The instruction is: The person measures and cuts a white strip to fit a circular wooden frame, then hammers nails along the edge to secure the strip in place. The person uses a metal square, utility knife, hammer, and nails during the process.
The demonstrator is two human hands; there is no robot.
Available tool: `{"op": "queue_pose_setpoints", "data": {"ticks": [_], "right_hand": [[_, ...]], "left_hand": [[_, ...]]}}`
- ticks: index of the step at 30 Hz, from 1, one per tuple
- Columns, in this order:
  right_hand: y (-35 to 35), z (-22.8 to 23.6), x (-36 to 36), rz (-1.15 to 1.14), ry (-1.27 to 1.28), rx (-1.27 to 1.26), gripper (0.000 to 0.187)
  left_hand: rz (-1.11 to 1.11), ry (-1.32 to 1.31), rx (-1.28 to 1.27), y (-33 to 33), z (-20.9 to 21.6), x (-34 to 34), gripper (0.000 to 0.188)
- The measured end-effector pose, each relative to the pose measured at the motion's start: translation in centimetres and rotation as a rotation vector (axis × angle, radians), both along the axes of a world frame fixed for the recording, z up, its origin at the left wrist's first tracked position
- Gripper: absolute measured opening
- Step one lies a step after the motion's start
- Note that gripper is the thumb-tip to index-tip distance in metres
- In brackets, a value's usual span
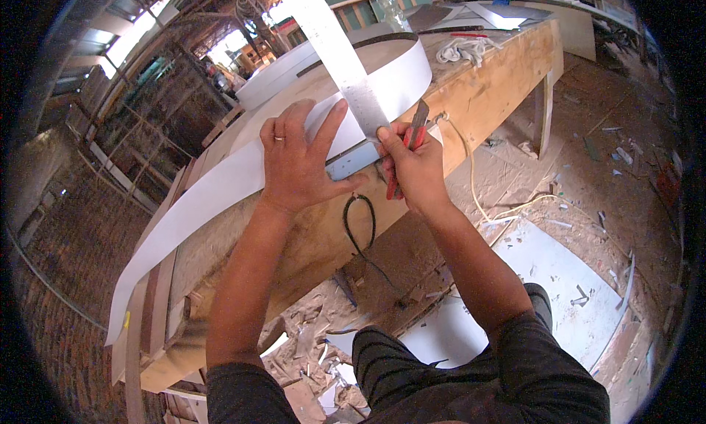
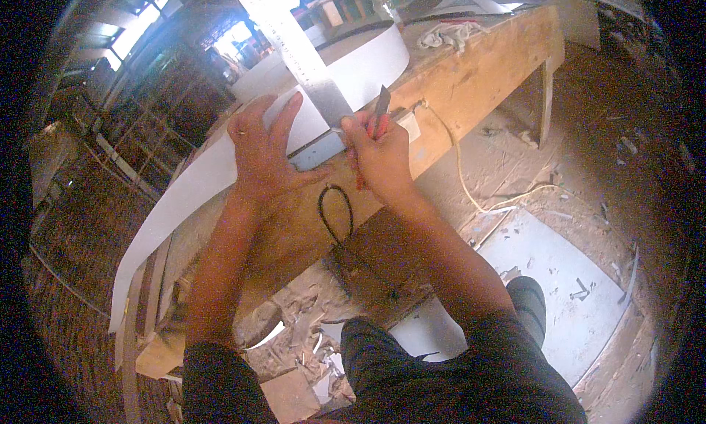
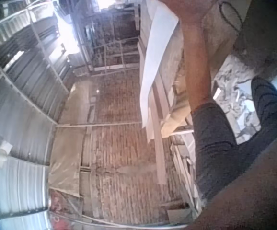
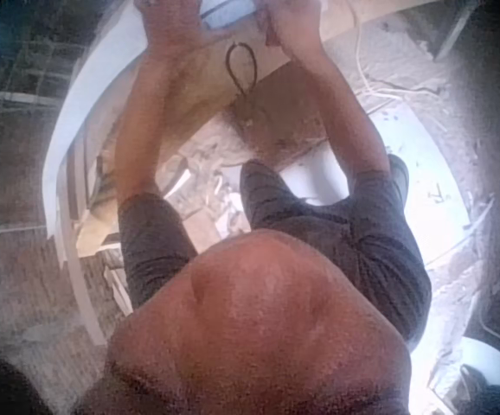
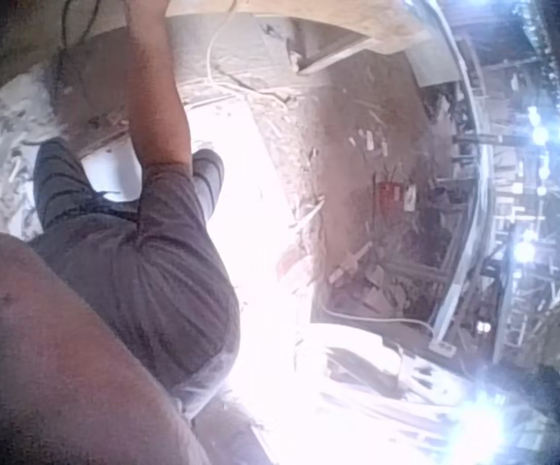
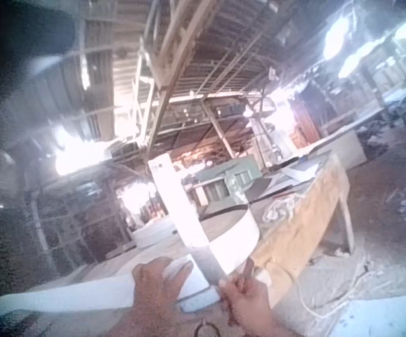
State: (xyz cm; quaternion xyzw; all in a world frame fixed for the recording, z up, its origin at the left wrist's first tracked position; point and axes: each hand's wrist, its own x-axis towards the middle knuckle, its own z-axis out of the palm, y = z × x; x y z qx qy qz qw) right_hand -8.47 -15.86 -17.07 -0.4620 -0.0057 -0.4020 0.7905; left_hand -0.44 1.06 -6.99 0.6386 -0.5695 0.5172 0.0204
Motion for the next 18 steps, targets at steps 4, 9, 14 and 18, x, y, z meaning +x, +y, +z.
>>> {"op": "queue_pose_setpoints", "data": {"ticks": [4,9,14,18], "right_hand": [[0.89,0.46,-0.17,-0.041,-0.002,0.070,0.022],[0.55,0.16,0.14,-0.037,-0.028,0.079,0.025],[0.60,0.20,0.33,-0.028,-0.038,0.085,0.026],[0.63,0.40,0.08,-0.040,-0.012,0.093,0.025]], "left_hand": [[0.013,0.007,-0.016,0.08,-0.34,0.01,0.111],[0.047,-0.046,0.017,0.02,-0.19,-0.34,0.103],[0.017,-0.048,-0.020,0.06,-0.45,0.13,0.099],[-0.023,-0.034,-0.043,-0.05,-0.59,0.24,0.097]]}}
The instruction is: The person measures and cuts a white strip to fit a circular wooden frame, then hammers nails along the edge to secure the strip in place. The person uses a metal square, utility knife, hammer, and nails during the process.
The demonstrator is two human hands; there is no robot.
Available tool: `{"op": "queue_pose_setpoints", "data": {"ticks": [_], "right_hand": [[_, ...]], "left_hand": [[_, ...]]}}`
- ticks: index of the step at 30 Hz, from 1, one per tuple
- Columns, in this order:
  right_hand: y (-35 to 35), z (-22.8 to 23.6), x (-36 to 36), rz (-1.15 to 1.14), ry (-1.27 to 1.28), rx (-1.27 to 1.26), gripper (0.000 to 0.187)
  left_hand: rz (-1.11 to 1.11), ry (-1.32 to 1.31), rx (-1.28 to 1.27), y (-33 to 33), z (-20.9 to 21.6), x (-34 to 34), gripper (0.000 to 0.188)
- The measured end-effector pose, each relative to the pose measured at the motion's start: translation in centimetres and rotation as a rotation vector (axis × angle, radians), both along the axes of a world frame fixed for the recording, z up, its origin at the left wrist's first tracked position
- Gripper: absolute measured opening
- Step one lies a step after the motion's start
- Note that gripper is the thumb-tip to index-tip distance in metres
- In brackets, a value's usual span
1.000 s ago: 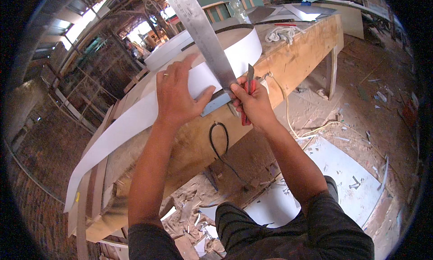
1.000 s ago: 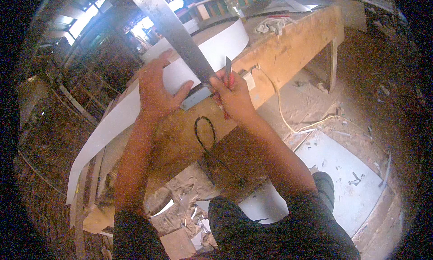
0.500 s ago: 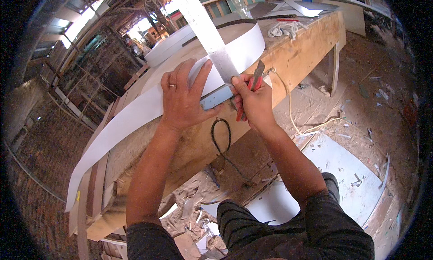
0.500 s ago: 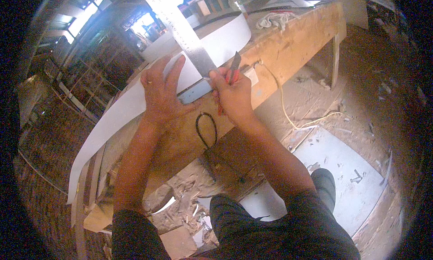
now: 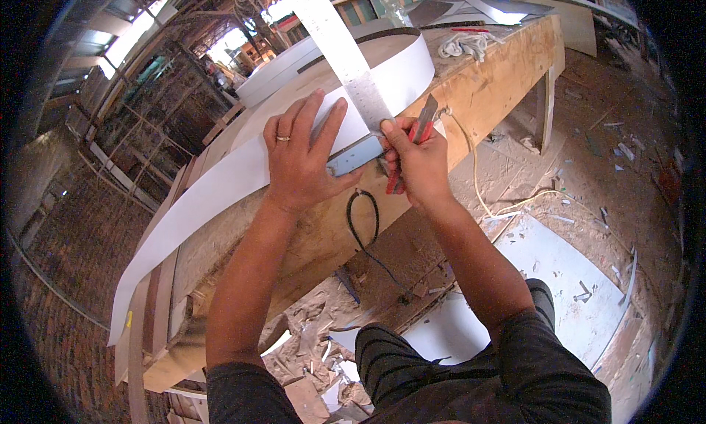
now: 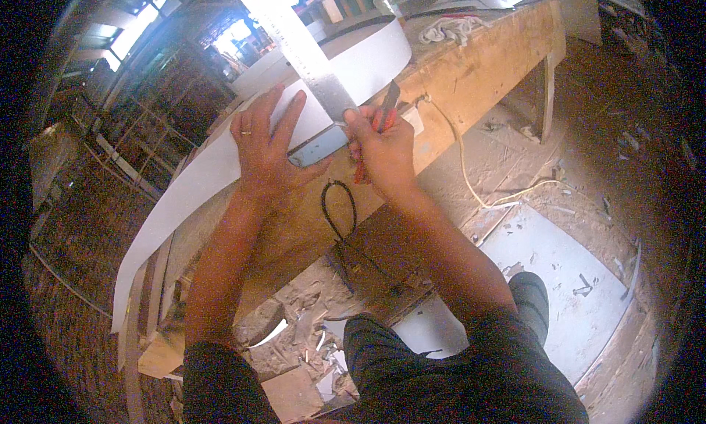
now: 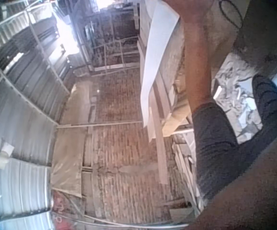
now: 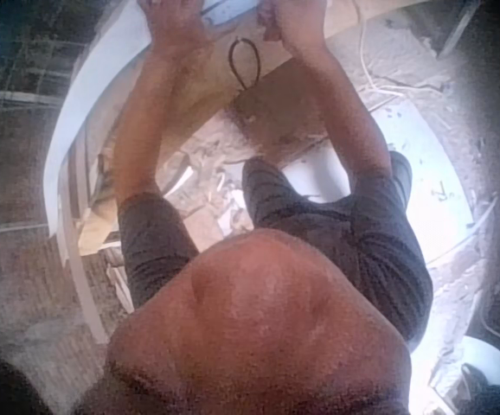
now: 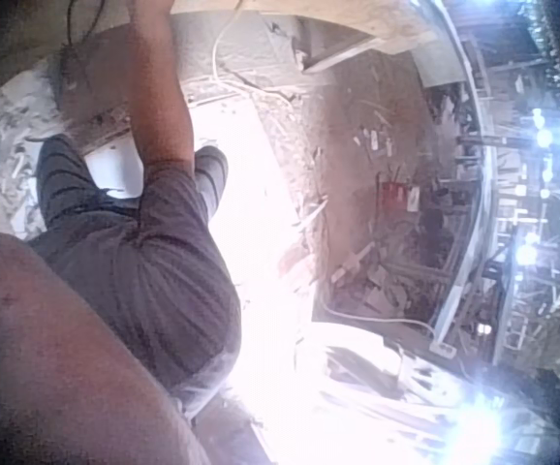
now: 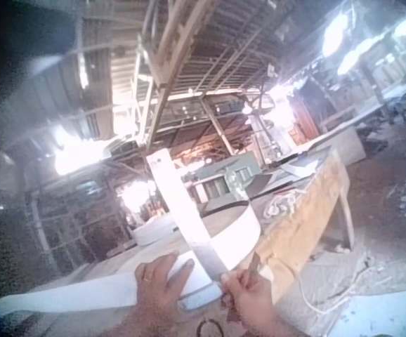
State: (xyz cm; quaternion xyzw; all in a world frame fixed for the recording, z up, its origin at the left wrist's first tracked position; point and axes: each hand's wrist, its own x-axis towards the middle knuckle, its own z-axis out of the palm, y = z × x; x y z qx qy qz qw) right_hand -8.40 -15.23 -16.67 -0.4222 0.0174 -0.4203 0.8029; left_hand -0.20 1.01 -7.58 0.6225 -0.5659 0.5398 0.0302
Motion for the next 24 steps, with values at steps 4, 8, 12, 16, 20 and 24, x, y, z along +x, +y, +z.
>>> {"op": "queue_pose_setpoints", "data": {"ticks": [4,8,12,16,20,24], "right_hand": [[-0.3,0.1,0.0,-0.006,-0.002,-0.032,0.026],[-1.4,-0.5,-2.6,-0.096,0.178,-0.090,0.023],[-3.5,-3.6,-5.9,-0.023,0.317,-0.292,0.027],[-3.5,-4.0,-7.9,-0.067,0.538,-0.874,0.034],[-5.4,-1.6,-11.1,-0.212,0.612,-1.313,0.054],[-4.3,6.7,-13.7,-0.220,0.911,-1.689,0.063]], "left_hand": [[-0.012,-0.010,-0.039,-0.4,-0.2,-0.1,0.094],[-0.018,-0.009,-0.043,0.0,-0.4,0.0,0.093],[-0.062,-0.005,-0.084,-0.5,-0.7,0.3,0.091],[-0.043,0.030,-0.047,-0.1,-1.0,0.9,0.097],[-0.111,0.043,-0.075,-0.8,-0.5,0.3,0.092],[-0.101,0.071,-0.076,0.2,-0.7,0.3,0.091]]}}
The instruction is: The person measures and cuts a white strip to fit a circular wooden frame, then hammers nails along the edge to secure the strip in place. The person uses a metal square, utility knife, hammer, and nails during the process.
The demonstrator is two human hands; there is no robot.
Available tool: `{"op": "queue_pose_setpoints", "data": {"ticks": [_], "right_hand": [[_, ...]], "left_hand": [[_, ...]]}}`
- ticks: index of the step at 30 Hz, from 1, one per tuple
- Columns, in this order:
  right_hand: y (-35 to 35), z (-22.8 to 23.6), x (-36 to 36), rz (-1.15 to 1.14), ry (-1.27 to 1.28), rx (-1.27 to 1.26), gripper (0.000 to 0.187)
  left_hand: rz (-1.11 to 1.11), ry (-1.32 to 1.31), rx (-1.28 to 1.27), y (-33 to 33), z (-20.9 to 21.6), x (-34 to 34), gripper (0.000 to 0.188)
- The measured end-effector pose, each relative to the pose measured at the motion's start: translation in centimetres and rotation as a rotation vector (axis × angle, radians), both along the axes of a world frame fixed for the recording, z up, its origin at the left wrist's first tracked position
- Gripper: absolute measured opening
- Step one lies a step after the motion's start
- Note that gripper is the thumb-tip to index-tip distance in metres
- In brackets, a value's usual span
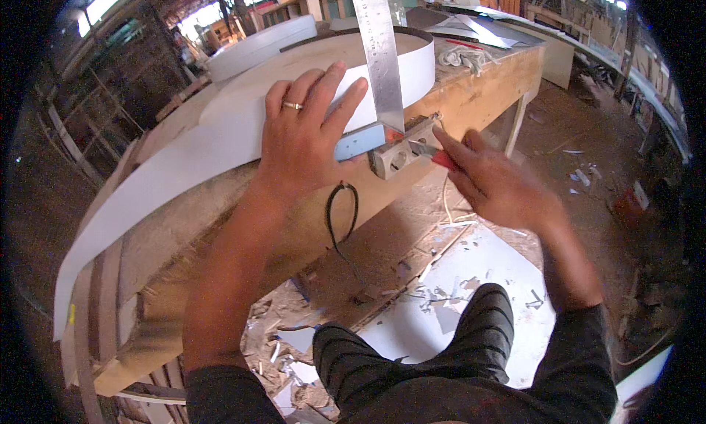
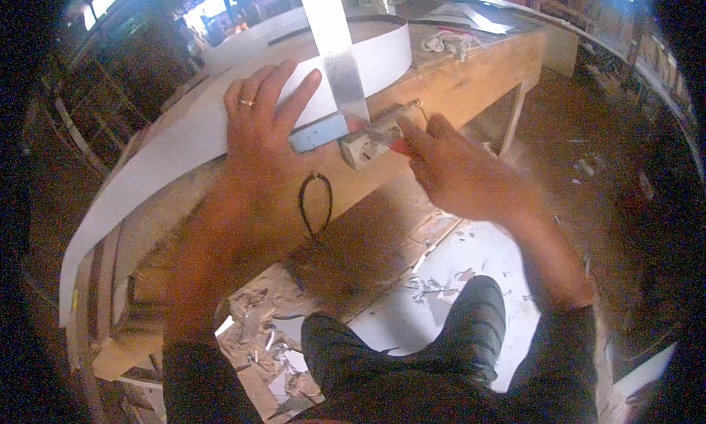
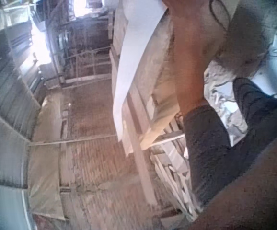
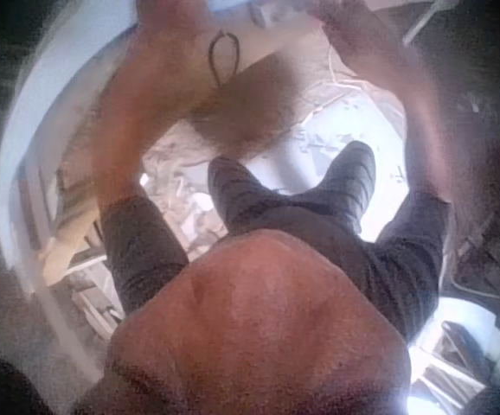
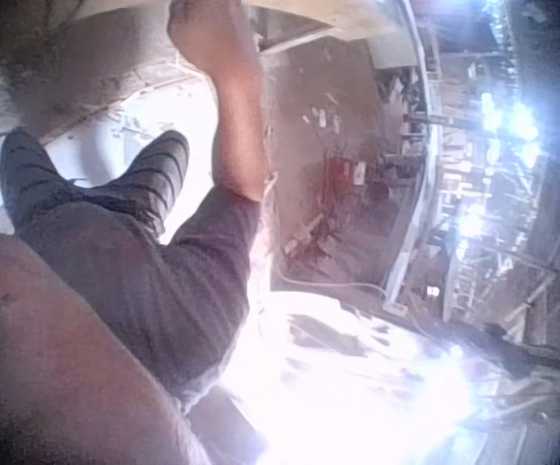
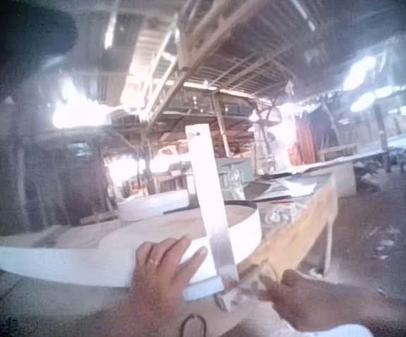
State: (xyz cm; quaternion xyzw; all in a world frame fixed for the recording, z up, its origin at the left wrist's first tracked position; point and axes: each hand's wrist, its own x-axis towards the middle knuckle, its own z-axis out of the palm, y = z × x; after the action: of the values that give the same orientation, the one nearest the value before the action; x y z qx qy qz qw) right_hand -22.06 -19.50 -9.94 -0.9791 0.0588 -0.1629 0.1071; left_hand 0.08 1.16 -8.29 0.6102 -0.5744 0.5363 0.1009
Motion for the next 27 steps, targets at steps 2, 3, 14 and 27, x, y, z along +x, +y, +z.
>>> {"op": "queue_pose_setpoints", "data": {"ticks": [2,3,14,27], "right_hand": [[-0.7,2.3,0.2,0.134,-0.077,-0.193,0.058],[-0.8,3.3,0.6,0.213,-0.118,-0.285,0.055],[3.9,10.2,2.8,0.133,-0.108,-1.054,0.022],[6.4,11.6,3.9,0.201,-0.028,-1.113,0.016]], "left_hand": [[-0.028,0.021,-0.006,-0.2,0.0,0.1,0.092],[-0.031,0.028,-0.006,0.1,0.1,0.2,0.093],[-0.111,0.036,-0.025,-0.3,-0.4,1.1,0.096],[-0.206,0.014,-0.051,-1.0,-1.0,2.5,0.074]]}}
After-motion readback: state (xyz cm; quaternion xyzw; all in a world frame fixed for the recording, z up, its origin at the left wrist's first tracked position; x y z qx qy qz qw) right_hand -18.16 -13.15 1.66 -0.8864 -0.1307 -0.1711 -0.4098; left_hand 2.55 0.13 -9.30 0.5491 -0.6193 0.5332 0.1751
